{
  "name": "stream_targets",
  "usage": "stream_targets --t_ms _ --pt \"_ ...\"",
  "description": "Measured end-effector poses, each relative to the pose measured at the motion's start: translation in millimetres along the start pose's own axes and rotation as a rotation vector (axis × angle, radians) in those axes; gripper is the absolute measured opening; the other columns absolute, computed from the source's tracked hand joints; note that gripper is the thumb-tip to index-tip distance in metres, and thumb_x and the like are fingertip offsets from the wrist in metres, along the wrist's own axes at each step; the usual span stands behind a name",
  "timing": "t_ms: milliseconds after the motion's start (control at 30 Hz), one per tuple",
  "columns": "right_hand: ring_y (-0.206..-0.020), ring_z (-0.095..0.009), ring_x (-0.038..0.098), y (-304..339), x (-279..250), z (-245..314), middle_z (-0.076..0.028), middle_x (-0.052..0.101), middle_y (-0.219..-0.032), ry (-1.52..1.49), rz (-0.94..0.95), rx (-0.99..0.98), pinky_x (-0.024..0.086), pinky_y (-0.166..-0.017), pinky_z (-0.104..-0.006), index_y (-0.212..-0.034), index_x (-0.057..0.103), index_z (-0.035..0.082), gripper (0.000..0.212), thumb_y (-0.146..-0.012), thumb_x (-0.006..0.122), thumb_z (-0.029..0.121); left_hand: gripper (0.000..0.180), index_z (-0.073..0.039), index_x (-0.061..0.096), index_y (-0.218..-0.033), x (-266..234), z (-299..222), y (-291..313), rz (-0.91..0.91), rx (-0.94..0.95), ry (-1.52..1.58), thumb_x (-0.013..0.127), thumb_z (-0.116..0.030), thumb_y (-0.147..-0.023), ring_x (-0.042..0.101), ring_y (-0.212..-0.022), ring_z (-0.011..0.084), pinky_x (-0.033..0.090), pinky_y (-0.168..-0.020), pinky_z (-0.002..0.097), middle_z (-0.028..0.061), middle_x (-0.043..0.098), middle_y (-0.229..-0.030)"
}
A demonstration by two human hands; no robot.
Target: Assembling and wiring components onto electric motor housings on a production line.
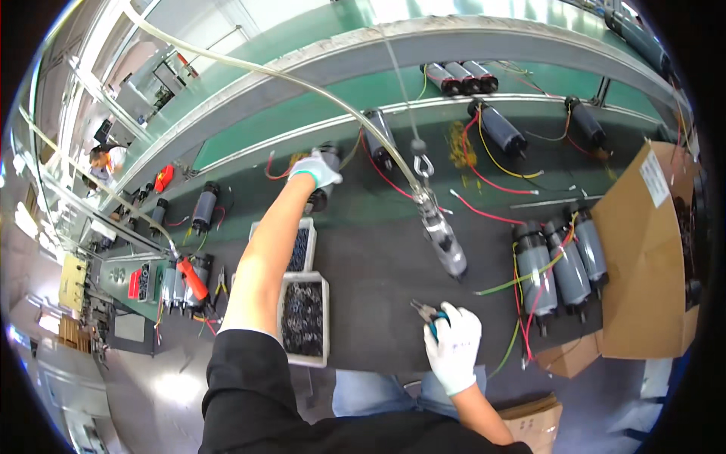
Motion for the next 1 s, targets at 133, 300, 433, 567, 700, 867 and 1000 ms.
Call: stream_targets --t_ms 133,300,433,567,700,867,1000 --pt "-0.11 -0.039 0.061 -2.2 8.1 -3.6 -0.016 0.065 -0.124 -0.088 -0.129 -0.07 0.046 -0.099 -0.0517 -0.106 0.068 0.002 0.03 -0.084 0.08 0.018 0.128 0.011 0.012 -0.164 33.3 -52.3 81.4 -0.008 0.16 0.035 0.079 -0.056 -0.077 0.059 -0.137 0.0393 0.049 -0.113 0.041 0.0308 0.057 -0.148" --pt "-0.113 -0.039 0.059 0.1 6.6 -11.3 -0.016 0.064 -0.125 -0.077 -0.098 -0.014 0.044 -0.103 -0.0525 -0.106 0.066 0.003 0.028 -0.085 0.079 0.017 0.125 0.018 0.011 -0.16 82.5 -96.8 208.7 0.027 0.157 0.115 0.074 -0.059 -0.084 0.069 -0.121 0.0402 0.054 -0.105 0.0416 0.0345 0.066 -0.132" --pt "-0.107 -0.036 0.062 -2.9 -2.9 -6.7 -0.013 0.068 -0.119 -0.07 -0.141 -0.054 0.046 -0.098 -0.0489 -0.108 0.069 0.003 0.027 -0.086 0.078 0.017 0.122 0.022 0.012 -0.157 107.2 -80.4 279.8 -0.039 0.147 0.167 0.07 -0.06 -0.088 0.073 -0.107 0.0402 0.058 -0.094 0.0429 0.0324 0.071 -0.117" --pt "-0.113 -0.036 0.062 9.5 -11.9 -21.1 -0.015 0.065 -0.124 0.026 -0.049 -0.036 0.044 -0.103 -0.0493 -0.111 0.069 0.005 0.031 -0.086 0.079 0.019 0.113 0.017 0.018 -0.159 129.3 -47.9 333.9 -0.282 0.189 0.154 0.07 -0.057 -0.092 0.075 -0.088 0.0351 0.06 -0.08 0.0429 0.0242 0.075 -0.097" --pt "-0.122 -0.034 0.06 7.5 -35.3 -24.0 -0.018 0.061 -0.135 0.148 -0.014 -0.069 0.043 -0.111 -0.0475 -0.128 0.064 0.003 0.044 -0.088 0.078 0.016 0.094 0.012 0.027 -0.16 120.5 -26.8 420.8 -0.3 0.114 0.343 0.069 -0.044 -0.098 0.076 -0.078 0.0303 0.06 -0.07 0.0383 0.0262 0.073 -0.083" --pt "-0.137 -0.036 0.051 -66.5 -58.8 -19.0 -0.021 0.051 -0.151 -0.39 -0.255 0.036 0.04 -0.115 -0.047 -0.133 0.059 -0.006 0.054 -0.087 0.082 0.013 0.09 0.002 0.034 -0.162 195.4 -18.8 444.9 -0.115 0.02 1.045 0.078 -0.036 -0.093 0.071 -0.064 0.0232 0.058 -0.065 0.0334 0.0143 0.072 -0.077" --pt "-0.124 -0.027 0.06 -121.2 -29.6 -6.7 -0.018 0.06 -0.137 -0.37 -0.248 -0.037 0.048 -0.107 -0.0416 -0.138 0.056 -0.004 0.061 -0.088 0.083 0.017 0.089 -0.001 0.036 -0.162 209.6 -27.6 433.6 -0.175 0.037 1.489 0.082 -0.02 -0.089 0.071 -0.076 0.0137 0.057 -0.072 0.0292 0.0185 0.075 -0.092"
Point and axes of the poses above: each hand's wrist, its own y-axis away from the middle knuckle, its own x-axis out of the palm, z = x × y, the point moved 5 cm from there along -y, towards the middle knuckle
